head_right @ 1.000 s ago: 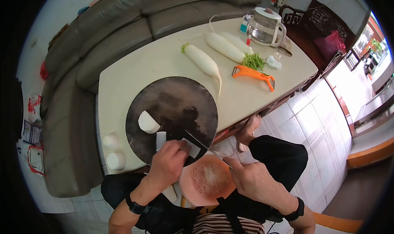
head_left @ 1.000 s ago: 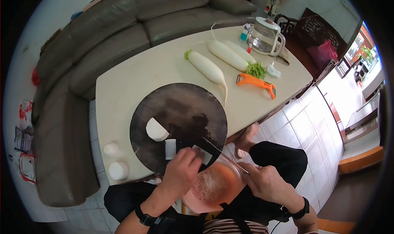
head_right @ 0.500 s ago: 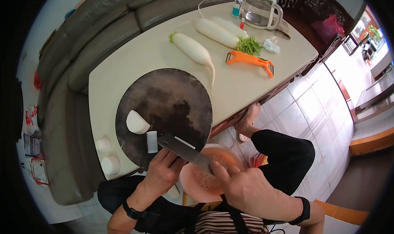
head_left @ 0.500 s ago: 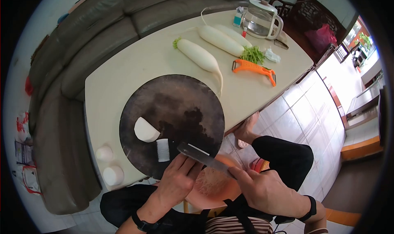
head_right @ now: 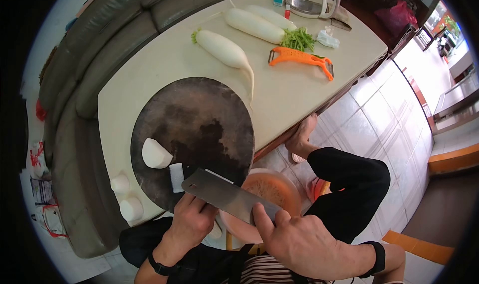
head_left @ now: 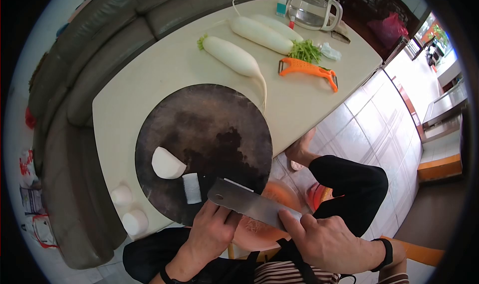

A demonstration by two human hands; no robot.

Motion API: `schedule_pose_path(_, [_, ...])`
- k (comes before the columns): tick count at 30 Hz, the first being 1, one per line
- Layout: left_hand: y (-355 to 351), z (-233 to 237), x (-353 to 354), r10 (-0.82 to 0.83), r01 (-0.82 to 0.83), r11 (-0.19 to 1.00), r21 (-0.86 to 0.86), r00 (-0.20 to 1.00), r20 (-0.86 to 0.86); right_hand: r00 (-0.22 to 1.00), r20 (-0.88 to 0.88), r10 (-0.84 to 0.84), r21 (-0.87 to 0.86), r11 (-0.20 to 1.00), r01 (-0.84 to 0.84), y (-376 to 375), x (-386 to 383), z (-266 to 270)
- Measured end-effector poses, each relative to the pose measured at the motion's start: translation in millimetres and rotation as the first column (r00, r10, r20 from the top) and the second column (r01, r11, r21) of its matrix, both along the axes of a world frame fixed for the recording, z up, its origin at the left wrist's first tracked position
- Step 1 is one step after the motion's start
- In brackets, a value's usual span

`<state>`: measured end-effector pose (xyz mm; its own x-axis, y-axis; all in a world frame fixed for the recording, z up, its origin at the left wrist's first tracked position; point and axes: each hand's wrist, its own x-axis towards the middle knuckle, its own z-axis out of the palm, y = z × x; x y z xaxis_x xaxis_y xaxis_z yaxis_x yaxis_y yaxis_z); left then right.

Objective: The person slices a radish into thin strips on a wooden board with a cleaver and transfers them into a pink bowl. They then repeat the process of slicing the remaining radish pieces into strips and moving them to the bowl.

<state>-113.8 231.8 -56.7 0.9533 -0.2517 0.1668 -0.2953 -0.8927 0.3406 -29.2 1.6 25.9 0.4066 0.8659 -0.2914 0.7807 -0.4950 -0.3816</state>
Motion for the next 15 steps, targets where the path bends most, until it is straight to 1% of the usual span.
schedule_pose_path(2, [-0.2, 2.8, -0.2, 0.008, -0.008, 1.0, 0.006, 0.999, -0.032, 0.999, -0.044, -0.016, 0.023, 1.0, 0.017, 4.9, 2.7, 3.6])
schedule_pose_path(6, [0.3, 5.1, 1.2, 0.005, -0.005, 1.0, -0.006, 0.997, -0.078, 0.999, -0.053, -0.002, -0.002, 1.0, 0.002, 11.2, 11.0, -6.1])
schedule_pose_path(8, [-0.2, 5.2, 2.4, 0.004, -0.004, 1.0, 0.007, 1.0, -0.025, 1.0, -0.022, 0.017, 0.117, 0.993, -0.014, 21.3, 16.4, -13.2])
schedule_pose_path(9, [0.3, 4.9, 2.4, 0.005, -0.005, 1.0, 0.007, 1.0, -0.025, 1.0, -0.022, 0.017, 0.117, 0.993, -0.014, 27.4, 16.2, -15.8])
schedule_pose_path(11, [0.7, 3.1, 1.1, 0.0, -0.001, 1.0, -0.014, 0.999, -0.04, 0.998, 0.053, 0.022, 0.167, 0.986, -0.03, 37.3, 15.5, -19.4])
schedule_pose_path(15, [-1.7, -0.6, 0.5, 0.02, -0.022, 0.999, -0.047, 0.999, -0.034, 0.998, 0.055, -0.008, 0.193, 0.981, -0.003, 38.2, 17.5, -20.1])
